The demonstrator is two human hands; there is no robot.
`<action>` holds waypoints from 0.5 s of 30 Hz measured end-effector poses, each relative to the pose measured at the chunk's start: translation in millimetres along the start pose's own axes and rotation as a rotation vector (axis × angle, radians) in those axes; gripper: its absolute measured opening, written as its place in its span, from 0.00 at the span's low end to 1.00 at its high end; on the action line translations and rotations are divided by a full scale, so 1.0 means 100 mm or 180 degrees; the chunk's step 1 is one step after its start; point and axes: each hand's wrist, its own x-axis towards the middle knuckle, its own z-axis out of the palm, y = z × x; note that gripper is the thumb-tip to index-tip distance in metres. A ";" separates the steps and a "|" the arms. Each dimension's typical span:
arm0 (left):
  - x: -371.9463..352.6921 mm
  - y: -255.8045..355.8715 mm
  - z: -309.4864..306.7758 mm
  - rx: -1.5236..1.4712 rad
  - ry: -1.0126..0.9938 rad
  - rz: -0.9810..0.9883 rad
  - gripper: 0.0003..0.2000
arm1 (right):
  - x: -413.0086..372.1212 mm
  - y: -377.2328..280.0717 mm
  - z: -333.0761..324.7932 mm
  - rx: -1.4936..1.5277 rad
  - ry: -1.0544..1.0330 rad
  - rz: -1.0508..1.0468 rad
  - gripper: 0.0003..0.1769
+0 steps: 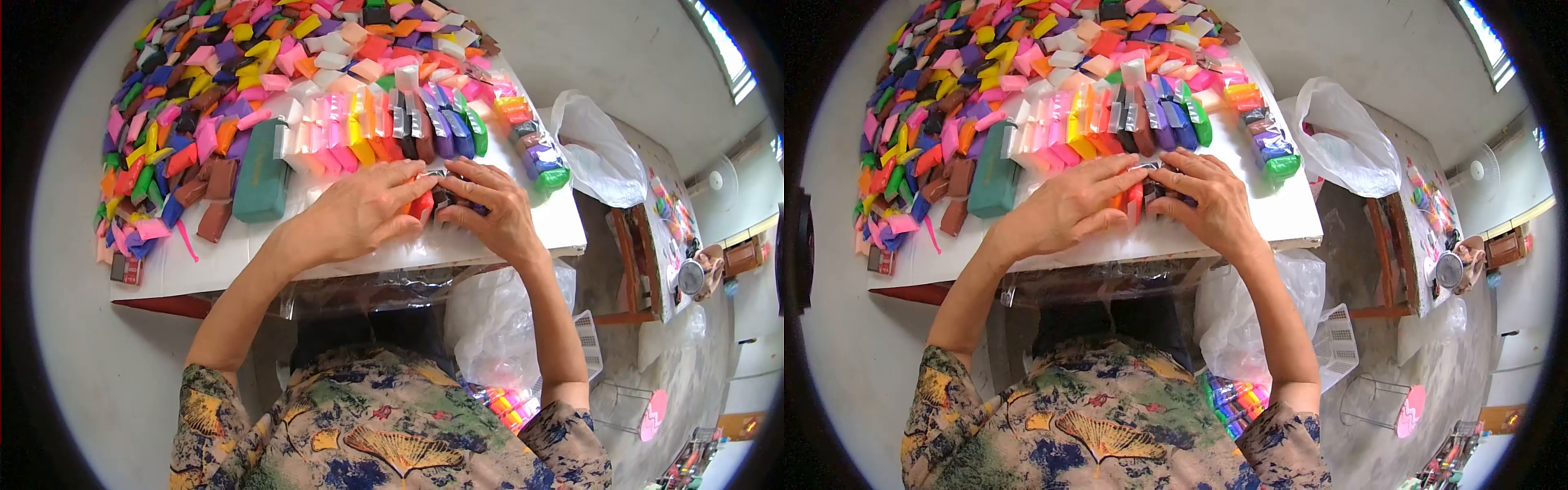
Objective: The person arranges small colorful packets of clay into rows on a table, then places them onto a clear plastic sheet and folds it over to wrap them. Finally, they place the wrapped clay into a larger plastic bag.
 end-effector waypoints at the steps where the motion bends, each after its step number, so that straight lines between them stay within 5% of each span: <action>1: 0.01 0.00 0.02 -0.0052 0.0067 -0.0056 0.29 | 0.00 0.00 0.01 -0.0010 0.0017 -0.0001 0.24; 15: 0.07 0.02 0.15 0.0094 0.0382 -0.0176 0.28 | 0.04 -0.09 -0.05 -0.0051 -0.0139 0.0055 0.35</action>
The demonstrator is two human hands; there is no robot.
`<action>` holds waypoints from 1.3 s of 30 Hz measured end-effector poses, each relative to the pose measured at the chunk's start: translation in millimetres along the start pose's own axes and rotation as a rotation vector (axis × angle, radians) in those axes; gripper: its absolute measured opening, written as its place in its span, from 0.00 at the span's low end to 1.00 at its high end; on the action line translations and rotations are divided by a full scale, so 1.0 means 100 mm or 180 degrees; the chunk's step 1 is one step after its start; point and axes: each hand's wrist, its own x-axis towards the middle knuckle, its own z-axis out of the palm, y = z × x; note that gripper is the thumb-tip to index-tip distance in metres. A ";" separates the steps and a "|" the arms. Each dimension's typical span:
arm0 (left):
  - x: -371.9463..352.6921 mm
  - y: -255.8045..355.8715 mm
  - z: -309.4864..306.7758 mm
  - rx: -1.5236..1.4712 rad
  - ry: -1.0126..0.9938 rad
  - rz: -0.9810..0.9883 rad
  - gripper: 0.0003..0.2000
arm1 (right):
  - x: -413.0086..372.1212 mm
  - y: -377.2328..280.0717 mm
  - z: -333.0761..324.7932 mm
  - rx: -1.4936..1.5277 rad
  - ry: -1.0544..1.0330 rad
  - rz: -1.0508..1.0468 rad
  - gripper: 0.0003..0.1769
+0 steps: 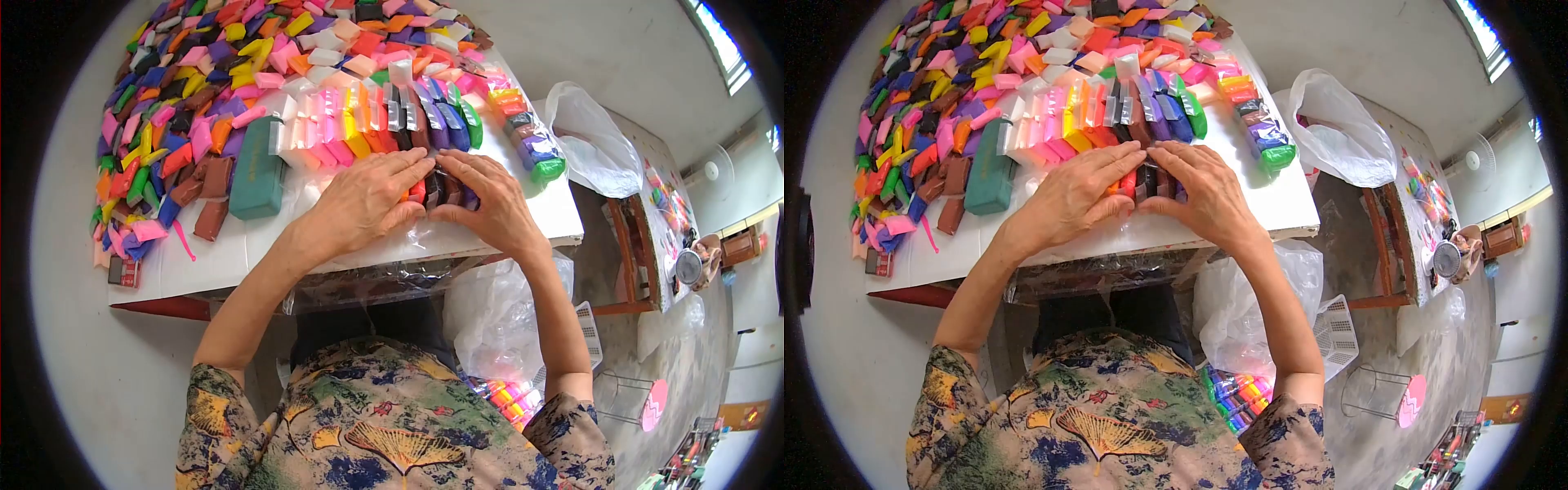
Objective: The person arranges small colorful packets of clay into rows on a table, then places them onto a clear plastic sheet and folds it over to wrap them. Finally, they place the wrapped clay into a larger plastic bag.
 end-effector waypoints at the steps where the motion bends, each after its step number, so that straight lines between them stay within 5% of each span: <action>1: 0.00 -0.01 0.00 -0.0019 0.0014 0.0009 0.27 | 0.00 0.00 -0.03 0.0028 -0.0055 0.0040 0.33; 9: -0.01 0.00 -0.06 -0.0333 -0.0007 -0.0040 0.23 | -0.07 0.09 0.05 0.0074 -0.0045 -0.0008 0.25; 21: -0.04 -0.03 0.00 -0.0204 0.0031 -0.0054 0.24 | -0.12 -0.06 -0.14 -0.0220 0.0032 0.0068 0.31; 24: -0.04 -0.05 0.02 -0.0184 0.0083 0.0007 0.24 | -0.21 -0.21 -0.25 -0.0693 0.0499 -0.0245 0.29; 29: -0.05 -0.04 0.02 -0.0196 0.0129 0.0019 0.24 | -0.54 -0.71 -0.10 -0.0766 0.0133 -0.1153 0.33; 33: -0.05 -0.03 0.01 -0.0174 0.0100 0.0053 0.25 | -0.70 -0.71 0.15 -0.1566 -0.0277 -0.1225 0.22; 39: -0.06 -0.03 0.00 -0.0097 0.0057 0.0136 0.27 | -0.68 -0.69 0.08 -0.1165 0.0059 -0.1175 0.15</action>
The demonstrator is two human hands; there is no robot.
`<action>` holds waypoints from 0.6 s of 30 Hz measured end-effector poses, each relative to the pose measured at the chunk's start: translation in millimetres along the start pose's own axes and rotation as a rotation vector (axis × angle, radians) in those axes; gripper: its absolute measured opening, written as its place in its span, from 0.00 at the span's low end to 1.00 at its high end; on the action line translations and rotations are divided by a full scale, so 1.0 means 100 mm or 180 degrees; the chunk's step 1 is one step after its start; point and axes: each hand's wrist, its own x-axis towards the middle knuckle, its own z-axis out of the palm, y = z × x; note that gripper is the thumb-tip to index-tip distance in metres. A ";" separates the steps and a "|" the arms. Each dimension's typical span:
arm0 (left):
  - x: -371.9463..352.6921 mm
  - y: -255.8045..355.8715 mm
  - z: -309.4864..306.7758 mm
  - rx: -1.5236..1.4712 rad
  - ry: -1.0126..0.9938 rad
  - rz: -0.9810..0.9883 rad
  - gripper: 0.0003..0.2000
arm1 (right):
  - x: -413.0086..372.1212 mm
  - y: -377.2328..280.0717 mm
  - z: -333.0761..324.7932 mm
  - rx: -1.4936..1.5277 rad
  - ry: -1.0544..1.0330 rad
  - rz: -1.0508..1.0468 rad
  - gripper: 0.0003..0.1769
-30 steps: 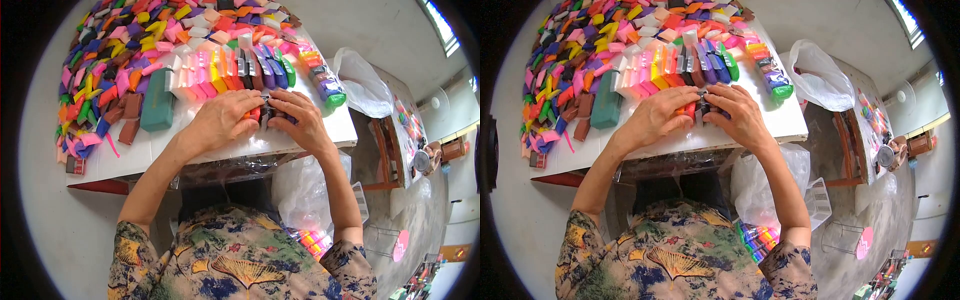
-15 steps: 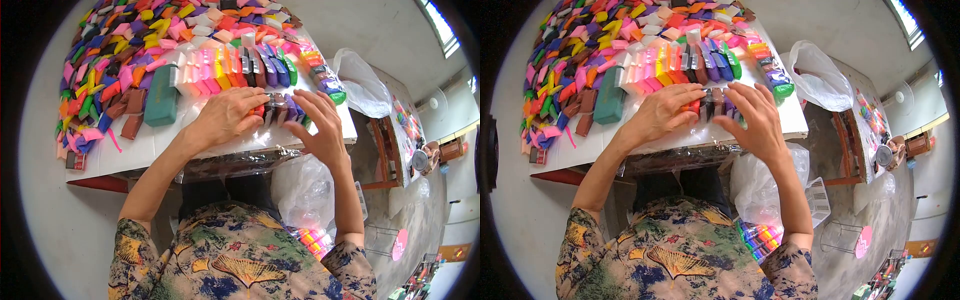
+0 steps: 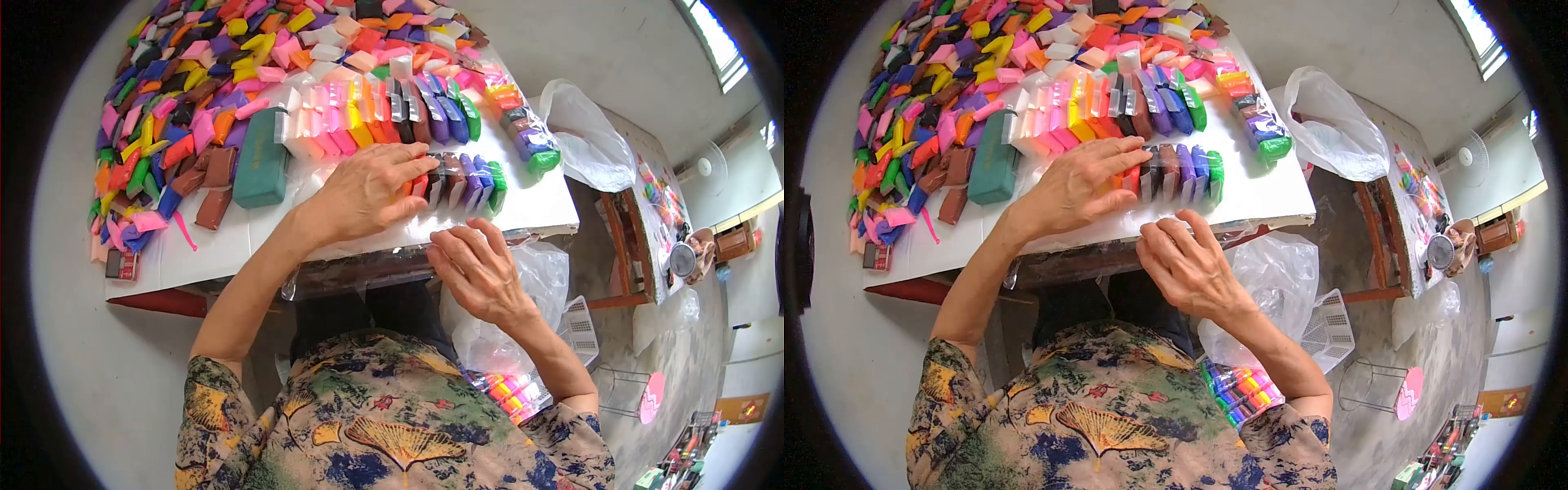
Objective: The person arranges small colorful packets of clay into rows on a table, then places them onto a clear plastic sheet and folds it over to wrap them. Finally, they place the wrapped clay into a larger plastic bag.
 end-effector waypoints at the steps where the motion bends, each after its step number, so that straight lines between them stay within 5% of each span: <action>1: 0.00 -0.01 -0.02 -0.0019 -0.0028 0.0053 0.27 | 0.02 0.01 -0.01 0.0056 0.0038 0.0043 0.15; 10: 0.01 -0.03 0.07 0.0322 -0.0152 0.0070 0.35 | -0.03 0.04 0.06 0.0280 -0.0076 0.0025 0.16; 18: -0.04 0.00 -0.22 -0.0172 -0.0068 0.0017 0.44 | 0.14 0.01 -0.12 0.0579 0.0338 0.0793 0.22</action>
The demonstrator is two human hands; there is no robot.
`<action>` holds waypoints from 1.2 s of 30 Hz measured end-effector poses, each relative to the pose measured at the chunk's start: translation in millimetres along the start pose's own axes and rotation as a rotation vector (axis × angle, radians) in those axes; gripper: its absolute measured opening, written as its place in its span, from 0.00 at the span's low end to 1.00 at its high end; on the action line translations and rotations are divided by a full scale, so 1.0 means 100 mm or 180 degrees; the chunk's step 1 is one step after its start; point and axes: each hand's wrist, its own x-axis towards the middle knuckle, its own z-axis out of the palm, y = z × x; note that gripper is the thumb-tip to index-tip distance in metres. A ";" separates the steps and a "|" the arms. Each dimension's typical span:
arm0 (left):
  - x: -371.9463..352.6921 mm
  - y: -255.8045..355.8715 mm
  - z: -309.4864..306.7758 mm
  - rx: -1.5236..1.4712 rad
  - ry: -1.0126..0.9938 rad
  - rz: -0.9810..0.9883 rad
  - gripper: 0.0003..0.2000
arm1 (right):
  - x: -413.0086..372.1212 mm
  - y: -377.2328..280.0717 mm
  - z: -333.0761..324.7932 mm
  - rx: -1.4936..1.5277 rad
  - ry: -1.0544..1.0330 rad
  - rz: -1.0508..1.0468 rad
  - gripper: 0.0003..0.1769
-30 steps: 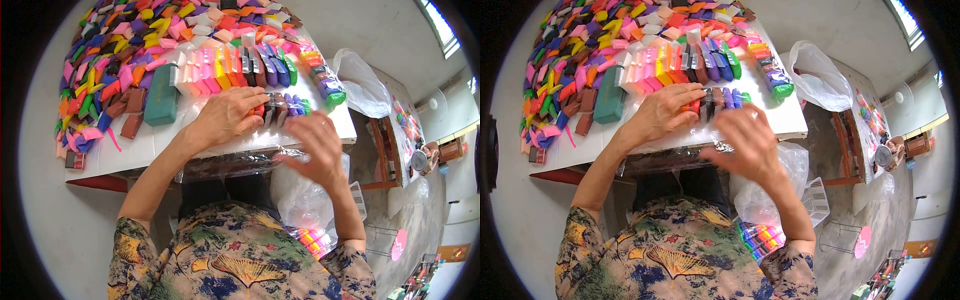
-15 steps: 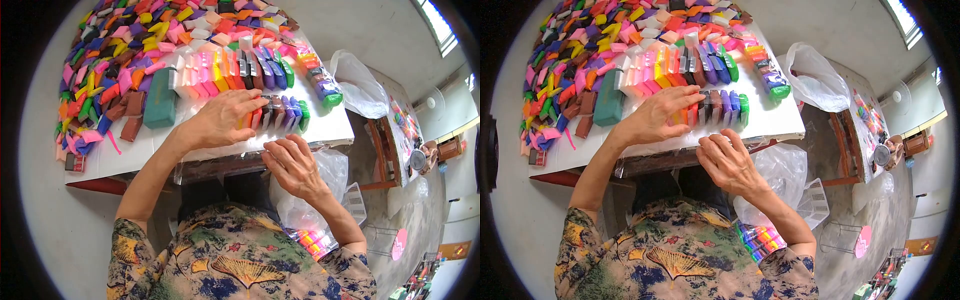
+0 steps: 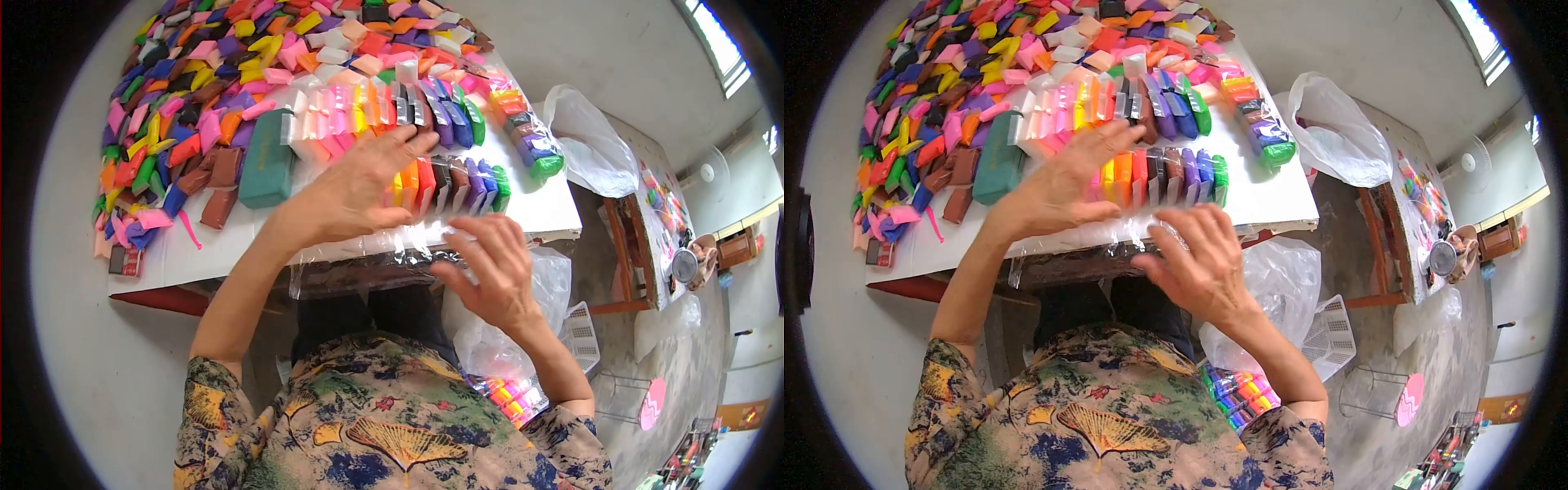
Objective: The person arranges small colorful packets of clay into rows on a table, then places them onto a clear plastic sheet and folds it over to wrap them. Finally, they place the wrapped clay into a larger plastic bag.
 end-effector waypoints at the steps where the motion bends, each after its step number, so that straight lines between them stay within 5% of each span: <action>1: -0.05 0.02 -0.11 0.0039 -0.0032 -0.0130 0.44 | 0.03 0.00 0.00 -0.0094 0.0089 0.0215 0.22; 11: -0.55 0.15 -0.34 0.0259 0.0124 -0.1044 0.39 | 0.55 -0.26 0.52 -0.0497 0.0119 0.1146 0.55; 17: -0.69 0.10 -0.30 0.0126 0.0157 -0.1400 0.40 | 0.55 -0.14 0.74 -0.0726 0.0018 0.1367 0.56; 26: -0.71 0.53 -0.29 0.0351 0.0511 -0.2021 0.39 | 0.52 -0.18 0.59 -0.0741 0.0015 0.1267 0.49; 29: -0.76 0.58 -0.28 0.0391 0.0630 -0.2129 0.38 | 0.53 -0.29 0.48 -0.0468 0.0618 0.0819 0.39; 36: -0.89 0.39 -0.02 0.0312 0.1278 -0.2301 0.27 | 0.51 -0.70 0.76 -0.0218 0.0316 0.0692 0.20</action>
